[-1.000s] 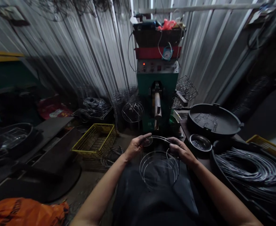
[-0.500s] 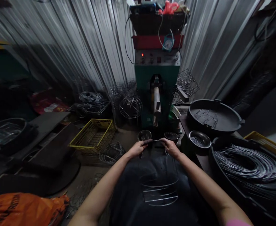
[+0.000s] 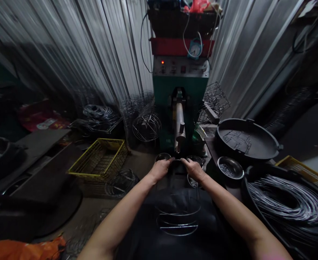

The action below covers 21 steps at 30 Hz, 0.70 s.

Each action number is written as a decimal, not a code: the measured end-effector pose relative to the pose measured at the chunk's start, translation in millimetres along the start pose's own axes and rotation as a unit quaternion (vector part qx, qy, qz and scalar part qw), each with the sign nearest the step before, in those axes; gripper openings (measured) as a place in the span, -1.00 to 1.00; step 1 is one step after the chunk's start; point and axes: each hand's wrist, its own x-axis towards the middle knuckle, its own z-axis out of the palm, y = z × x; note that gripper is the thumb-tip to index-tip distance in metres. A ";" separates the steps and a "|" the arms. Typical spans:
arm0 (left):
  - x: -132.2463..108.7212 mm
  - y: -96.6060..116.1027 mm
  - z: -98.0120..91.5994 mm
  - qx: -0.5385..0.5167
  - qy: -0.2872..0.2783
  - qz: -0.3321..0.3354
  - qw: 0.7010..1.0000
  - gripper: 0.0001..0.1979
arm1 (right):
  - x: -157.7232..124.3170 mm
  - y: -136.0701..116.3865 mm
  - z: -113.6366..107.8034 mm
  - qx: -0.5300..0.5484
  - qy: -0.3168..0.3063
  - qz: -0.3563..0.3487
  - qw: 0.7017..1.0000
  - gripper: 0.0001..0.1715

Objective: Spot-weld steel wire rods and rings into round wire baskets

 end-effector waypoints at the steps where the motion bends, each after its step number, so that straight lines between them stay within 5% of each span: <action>1: 4.6 -0.5 -2.0 0.001 0.004 0.007 1.000 -0.50 | 4.5 1.7 -1.1 -0.008 0.000 0.004 1.000 -0.49; 9: 35.3 -3.7 -14.2 -0.048 0.010 -0.011 0.999 -0.51 | 32.8 12.8 -12.8 0.010 0.021 0.024 0.999 -0.64; 21: 34.5 -3.0 -15.4 -0.064 0.010 -0.013 0.998 -0.51 | 37.7 19.2 -11.3 0.131 0.046 0.001 0.990 -0.74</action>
